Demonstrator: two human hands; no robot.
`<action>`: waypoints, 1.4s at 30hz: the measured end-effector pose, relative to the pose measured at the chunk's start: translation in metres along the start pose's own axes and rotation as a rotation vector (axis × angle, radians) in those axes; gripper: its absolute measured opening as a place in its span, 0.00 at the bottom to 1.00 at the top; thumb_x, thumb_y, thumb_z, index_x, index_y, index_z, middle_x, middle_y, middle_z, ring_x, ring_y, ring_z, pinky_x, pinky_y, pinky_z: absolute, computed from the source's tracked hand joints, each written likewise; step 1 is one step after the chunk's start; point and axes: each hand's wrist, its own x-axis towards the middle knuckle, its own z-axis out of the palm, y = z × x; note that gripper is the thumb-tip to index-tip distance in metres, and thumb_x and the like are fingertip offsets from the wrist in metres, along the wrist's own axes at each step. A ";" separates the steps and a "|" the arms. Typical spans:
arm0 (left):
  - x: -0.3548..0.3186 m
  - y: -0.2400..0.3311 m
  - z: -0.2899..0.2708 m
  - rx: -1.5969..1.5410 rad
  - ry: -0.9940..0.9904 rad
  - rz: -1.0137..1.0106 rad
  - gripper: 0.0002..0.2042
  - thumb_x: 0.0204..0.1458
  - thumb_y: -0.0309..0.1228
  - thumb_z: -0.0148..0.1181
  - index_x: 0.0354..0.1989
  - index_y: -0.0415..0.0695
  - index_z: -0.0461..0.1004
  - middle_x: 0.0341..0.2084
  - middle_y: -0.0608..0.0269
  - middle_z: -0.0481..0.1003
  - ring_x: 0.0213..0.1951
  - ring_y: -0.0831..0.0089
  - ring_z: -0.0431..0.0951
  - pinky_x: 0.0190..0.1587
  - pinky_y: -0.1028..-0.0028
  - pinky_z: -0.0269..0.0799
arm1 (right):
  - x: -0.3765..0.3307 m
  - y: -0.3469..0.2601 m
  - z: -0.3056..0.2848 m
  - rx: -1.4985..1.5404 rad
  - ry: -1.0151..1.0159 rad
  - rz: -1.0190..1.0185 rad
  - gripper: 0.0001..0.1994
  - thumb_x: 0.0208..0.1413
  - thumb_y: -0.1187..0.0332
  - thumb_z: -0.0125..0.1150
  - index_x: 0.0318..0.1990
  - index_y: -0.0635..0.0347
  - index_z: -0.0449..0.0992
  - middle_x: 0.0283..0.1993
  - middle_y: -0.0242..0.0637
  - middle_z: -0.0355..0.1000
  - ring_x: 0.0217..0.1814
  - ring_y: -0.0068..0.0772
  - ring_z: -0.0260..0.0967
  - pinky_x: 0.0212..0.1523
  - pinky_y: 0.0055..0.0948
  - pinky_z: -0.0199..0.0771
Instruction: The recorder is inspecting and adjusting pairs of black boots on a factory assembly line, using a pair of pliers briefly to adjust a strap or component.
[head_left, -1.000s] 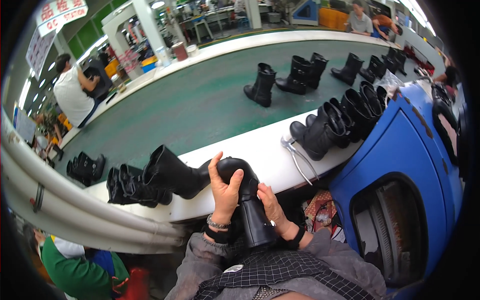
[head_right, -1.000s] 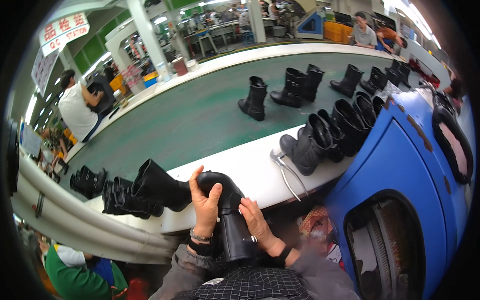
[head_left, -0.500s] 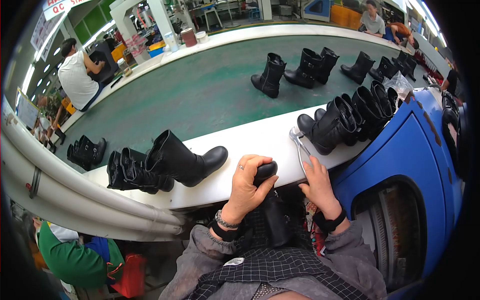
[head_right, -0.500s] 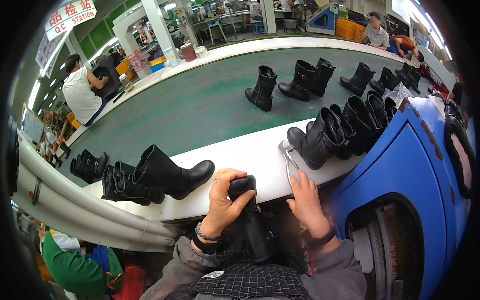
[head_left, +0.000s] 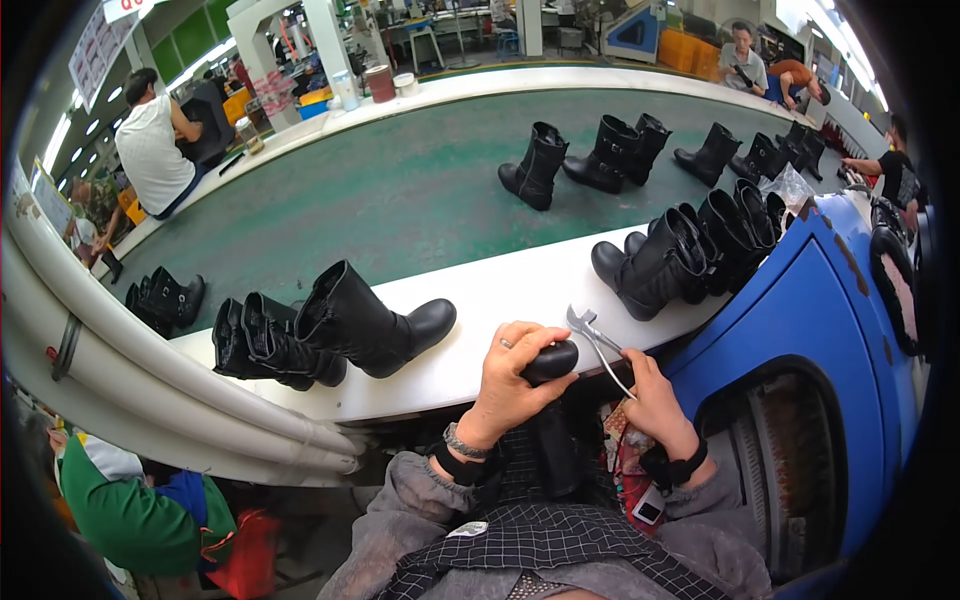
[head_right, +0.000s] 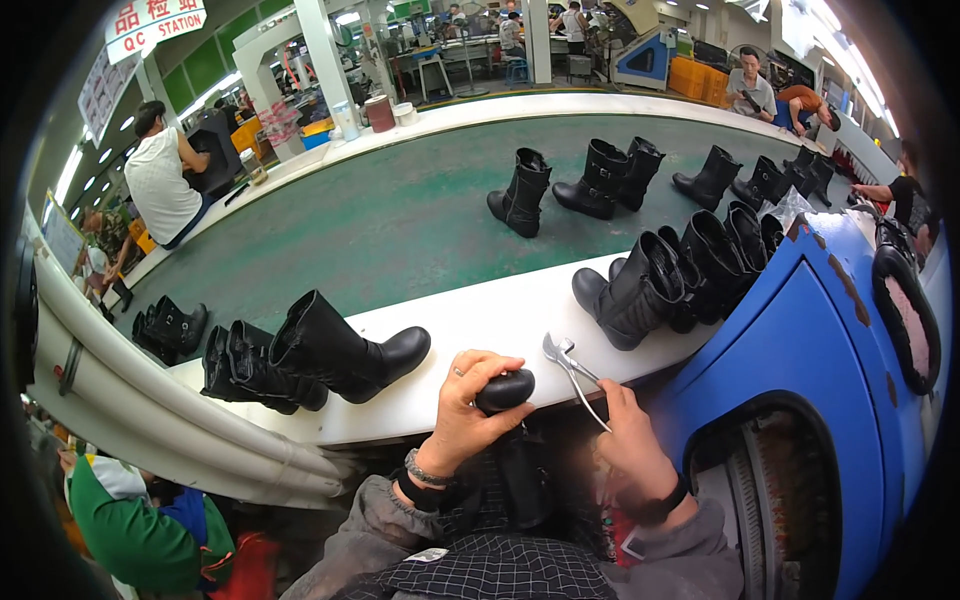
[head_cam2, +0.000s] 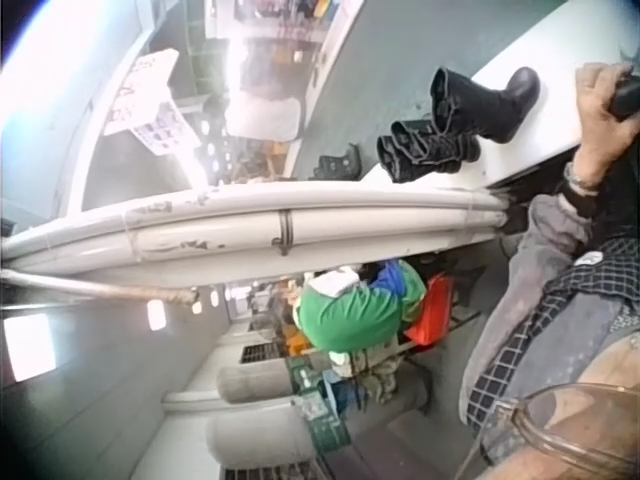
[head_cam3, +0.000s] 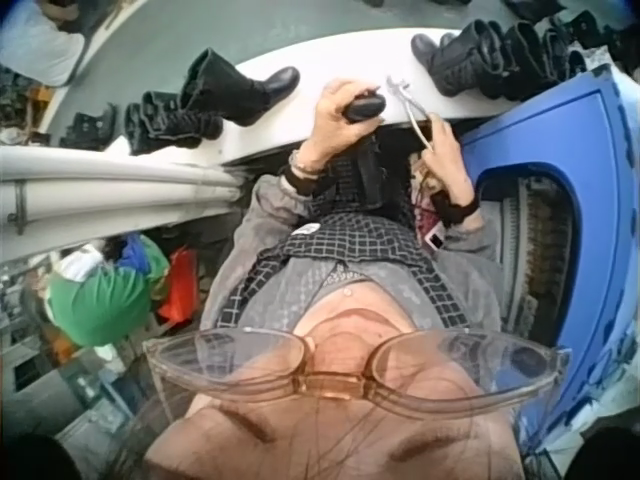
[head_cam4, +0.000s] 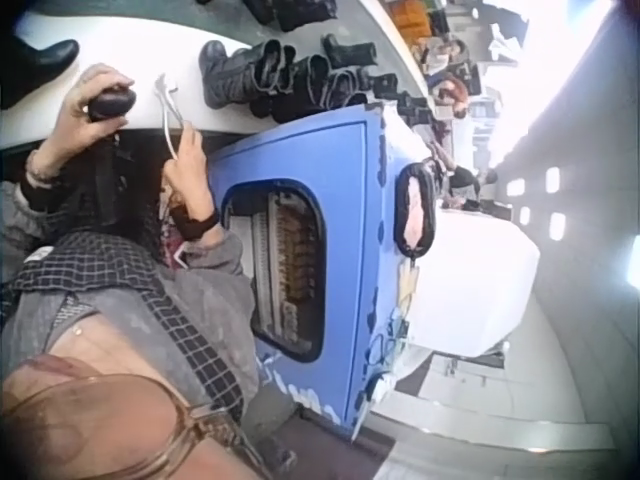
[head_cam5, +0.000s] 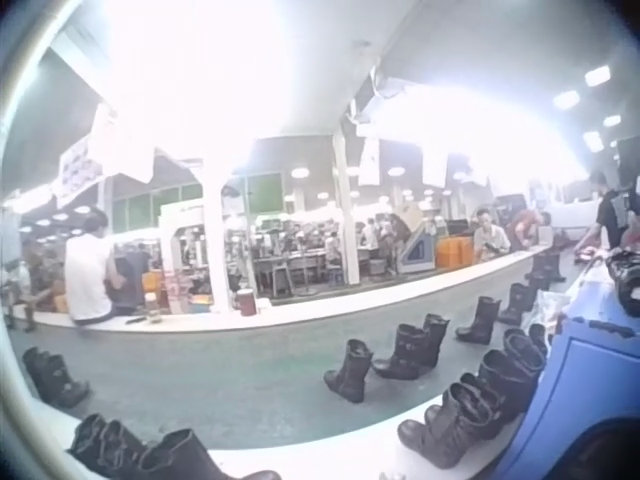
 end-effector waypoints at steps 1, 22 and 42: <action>0.002 0.002 0.004 0.026 -0.038 0.013 0.24 0.34 0.26 0.75 0.45 0.45 0.78 0.38 0.61 0.75 0.42 0.64 0.73 0.47 0.68 0.68 | 0.005 0.019 0.000 -0.114 0.026 -0.043 0.33 0.39 0.79 0.52 0.60 0.65 0.59 0.55 0.55 0.64 0.51 0.55 0.68 0.52 0.43 0.69; 0.004 -0.010 0.003 -0.061 0.023 -0.045 0.24 0.33 0.24 0.75 0.45 0.44 0.77 0.40 0.61 0.76 0.45 0.66 0.72 0.49 0.69 0.70 | 0.024 -0.013 -0.029 0.257 -0.132 0.177 0.26 0.63 0.65 0.48 0.67 0.54 0.55 0.30 0.37 0.73 0.26 0.25 0.68 0.30 0.27 0.71; 0.014 -0.017 0.026 -0.061 0.111 -0.011 0.20 0.31 0.24 0.74 0.38 0.42 0.78 0.34 0.59 0.75 0.41 0.63 0.73 0.45 0.68 0.69 | -0.059 -0.149 -0.070 -0.157 0.049 -0.372 0.25 0.56 0.80 0.50 0.63 0.58 0.68 0.36 0.46 0.77 0.28 0.26 0.74 0.35 0.24 0.75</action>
